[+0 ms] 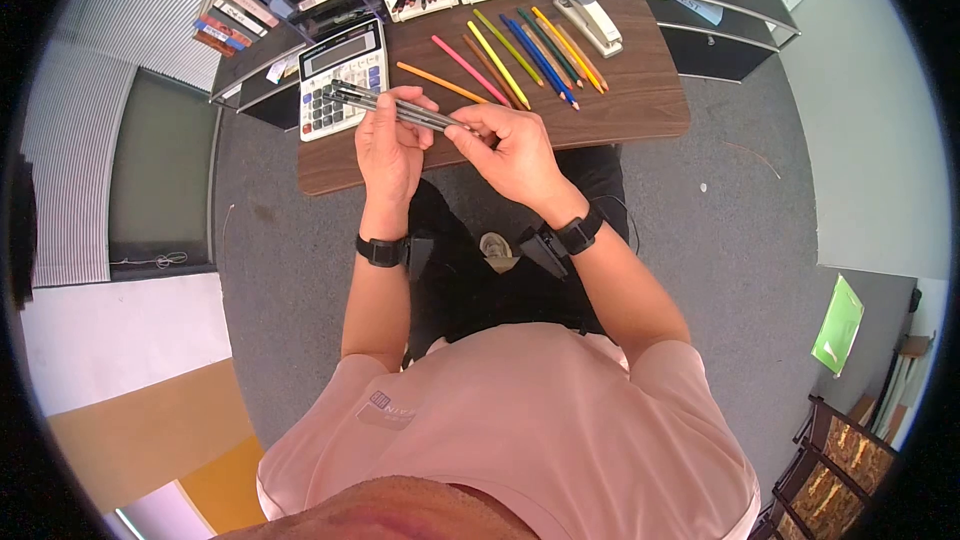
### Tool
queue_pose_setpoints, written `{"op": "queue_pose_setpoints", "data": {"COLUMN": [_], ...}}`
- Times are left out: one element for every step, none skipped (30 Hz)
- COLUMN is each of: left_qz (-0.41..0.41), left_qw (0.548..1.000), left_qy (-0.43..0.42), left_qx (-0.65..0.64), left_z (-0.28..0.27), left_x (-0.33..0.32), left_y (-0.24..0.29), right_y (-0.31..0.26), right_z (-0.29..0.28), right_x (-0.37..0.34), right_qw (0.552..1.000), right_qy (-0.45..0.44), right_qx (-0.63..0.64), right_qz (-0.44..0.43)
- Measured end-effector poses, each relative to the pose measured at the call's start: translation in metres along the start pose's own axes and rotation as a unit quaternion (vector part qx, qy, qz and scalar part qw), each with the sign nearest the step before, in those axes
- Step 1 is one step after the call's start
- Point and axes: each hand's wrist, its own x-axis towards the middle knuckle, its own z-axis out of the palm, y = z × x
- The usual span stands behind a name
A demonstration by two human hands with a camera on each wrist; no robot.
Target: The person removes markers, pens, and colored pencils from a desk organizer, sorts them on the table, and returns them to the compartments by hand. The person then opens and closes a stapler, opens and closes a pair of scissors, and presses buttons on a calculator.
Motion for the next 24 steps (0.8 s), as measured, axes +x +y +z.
{"op": "queue_pose_setpoints", "data": {"left_qz": [0.000, 0.000, 0.000, 0.000, 0.000, 0.002, 0.003, 0.003, 0.003, 0.003, 0.002, 0.002, 0.003, 0.002, 0.001, -0.001, -0.002, -0.001, 0.000, -0.001, -0.002, -0.004, -0.005, -0.003], "left_qw": [1.000, 1.000, 1.000, 1.000, 1.000, 1.000, 1.000, 1.000, 1.000, 1.000, 1.000, 1.000, 1.000, 1.000, 1.000, 1.000, 1.000, 1.000, 1.000, 1.000, 1.000, 1.000, 1.000, 1.000], "left_qy": [-0.001, -0.001, -0.002, -0.003, -0.002, -0.004, -0.005, -0.005, -0.005, -0.005, -0.004, -0.003, -0.003, -0.002, 0.000, 0.004, 0.004, 0.004, 0.005, 0.005, 0.007, 0.008, 0.008, 0.007], "left_qx": [-0.001, -0.001, 0.000, 0.001, 0.000, 0.001, 0.002, 0.002, 0.001, 0.001, 0.000, 0.001, 0.002, 0.002, 0.005, 0.008, 0.008, 0.007, 0.006, 0.007, 0.006, 0.006, 0.006, 0.008], "left_z": [-0.0007, -0.0004, -0.0001, 0.0002, 0.0001, -0.0001, -0.0003, -0.0001, 0.0003, 0.0007, 0.0007, 0.0005, 0.0005, 0.0006, 0.0009, 0.0011, 0.0015, 0.0020, 0.0022, 0.0020, 0.0017, 0.0014, 0.0013, 0.0015], "left_x": [-0.0001, -0.0002, -0.0003, -0.0004, -0.0003, -0.0002, -0.0002, -0.0005, -0.0007, -0.0009, -0.0010, -0.0010, -0.0011, -0.0011, -0.0012, -0.0014, -0.0016, -0.0017, -0.0018, -0.0019, -0.0018, -0.0018, -0.0019, -0.0020], "left_y": [-0.0006, -0.0002, 0.0000, 0.0001, -0.0001, -0.0002, -0.0003, 0.0001, 0.0002, 0.0004, 0.0003, 0.0003, 0.0003, 0.0005, 0.0008, 0.0010, 0.0014, 0.0018, 0.0018, 0.0015, 0.0012, 0.0009, 0.0011, 0.0015], "right_y": [0.0000, 0.0002, 0.0007, 0.0014, 0.0018, 0.0016, 0.0013, 0.0009, 0.0007, 0.0004, 0.0002, -0.0002, -0.0008, -0.0008, -0.0002, 0.0007, 0.0013, 0.0011, 0.0002, -0.0003, -0.0001, 0.0003, 0.0005, 0.0005], "right_z": [0.0004, 0.0007, 0.0007, 0.0006, 0.0007, 0.0009, 0.0011, 0.0013, 0.0013, 0.0010, 0.0007, 0.0006, 0.0005, 0.0006, 0.0008, 0.0011, 0.0013, 0.0015, 0.0017, 0.0017, 0.0016, 0.0017, 0.0017, 0.0015], "right_x": [-0.0002, -0.0006, -0.0007, -0.0005, -0.0006, -0.0008, -0.0009, -0.0009, -0.0010, -0.0011, -0.0013, -0.0014, -0.0015, -0.0015, -0.0016, -0.0018, -0.0019, -0.0019, -0.0019, -0.0018, -0.0015, -0.0015, -0.0014, -0.0016], "right_qw": [1.000, 1.000, 1.000, 1.000, 1.000, 1.000, 1.000, 1.000, 1.000, 1.000, 1.000, 1.000, 1.000, 1.000, 1.000, 1.000, 1.000, 1.000, 1.000, 1.000, 1.000, 1.000, 0.999, 0.999], "right_qy": [0.002, 0.004, 0.004, 0.004, 0.004, 0.003, 0.006, 0.010, 0.009, 0.009, 0.009, 0.009, 0.008, 0.008, 0.008, 0.009, 0.009, 0.009, 0.010, 0.011, 0.011, 0.012, 0.013, 0.013], "right_qx": [0.003, 0.006, 0.006, 0.010, 0.015, 0.015, 0.012, 0.009, 0.009, 0.006, 0.002, 0.003, 0.002, 0.001, 0.002, 0.005, 0.008, 0.008, 0.007, 0.007, 0.007, 0.002, -0.002, -0.002], "right_qz": [-0.001, -0.002, -0.001, -0.005, -0.009, -0.009, -0.012, -0.016, -0.015, -0.016, -0.018, -0.017, -0.017, -0.017, -0.017, -0.017, -0.017, -0.016, -0.020, -0.023, -0.023, -0.028, -0.033, -0.032]}}
